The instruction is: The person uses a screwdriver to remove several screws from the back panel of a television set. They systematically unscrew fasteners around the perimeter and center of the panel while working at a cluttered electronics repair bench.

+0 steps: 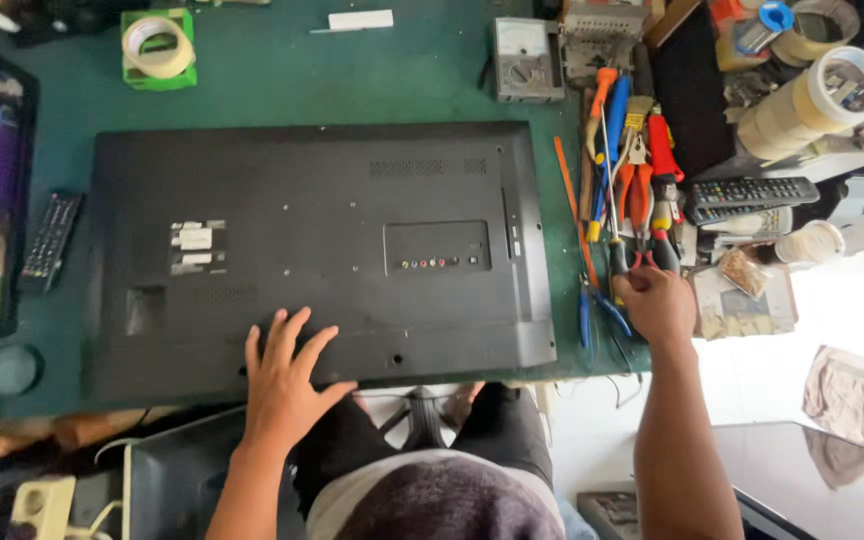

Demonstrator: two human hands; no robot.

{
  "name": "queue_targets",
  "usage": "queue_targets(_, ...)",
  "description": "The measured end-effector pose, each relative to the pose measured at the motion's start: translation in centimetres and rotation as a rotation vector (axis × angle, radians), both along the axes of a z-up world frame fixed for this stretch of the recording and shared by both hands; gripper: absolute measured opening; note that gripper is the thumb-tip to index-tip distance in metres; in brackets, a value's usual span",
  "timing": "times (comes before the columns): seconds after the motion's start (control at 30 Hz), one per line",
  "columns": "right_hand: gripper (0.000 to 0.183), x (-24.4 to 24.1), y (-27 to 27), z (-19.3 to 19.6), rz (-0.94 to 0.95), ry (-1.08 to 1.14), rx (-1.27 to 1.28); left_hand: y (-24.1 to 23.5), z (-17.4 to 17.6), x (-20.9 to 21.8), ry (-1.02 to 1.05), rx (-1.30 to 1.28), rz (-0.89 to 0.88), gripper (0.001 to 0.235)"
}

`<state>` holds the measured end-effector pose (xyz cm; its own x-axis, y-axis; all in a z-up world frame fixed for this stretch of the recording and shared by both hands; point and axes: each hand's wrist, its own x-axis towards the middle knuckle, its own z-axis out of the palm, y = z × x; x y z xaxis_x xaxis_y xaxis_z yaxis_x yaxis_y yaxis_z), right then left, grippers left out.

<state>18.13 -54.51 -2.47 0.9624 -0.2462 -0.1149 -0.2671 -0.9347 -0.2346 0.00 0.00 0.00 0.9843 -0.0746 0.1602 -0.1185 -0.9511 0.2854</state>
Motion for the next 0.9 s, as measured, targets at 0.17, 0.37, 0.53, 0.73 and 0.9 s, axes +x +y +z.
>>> queue_targets(0.17, 0.039, -0.7, -1.1, -1.3, -0.015, -0.068, 0.071, -1.4, 1.2, -0.7, 0.082, 0.012, 0.088, 0.091)
queue_targets(0.37, 0.028, -3.8, -1.9, 1.2, -0.241, -0.546, 0.732, -2.2, 1.4, -0.4, 0.172, -0.049, 0.142, 0.090)
queue_targets(0.53, 0.015, -9.9, 1.4, 13.2, -0.350, -0.837, 1.129, -2.2, 0.8, -0.1, 0.141, -0.052, 0.074, 0.084)
queue_targets(0.73, 0.030, -14.8, -0.2, 19.3, -0.218, -1.236, 1.156, -4.9, 0.3, 0.3, 0.149, -0.082, 0.021, 0.086)
queue_targets(0.9, 0.041, -16.9, 1.7, 21.6, -0.216, -1.230, 1.496, -6.4, -0.6, 1.0, 0.120, -0.005, -0.045, 0.090)
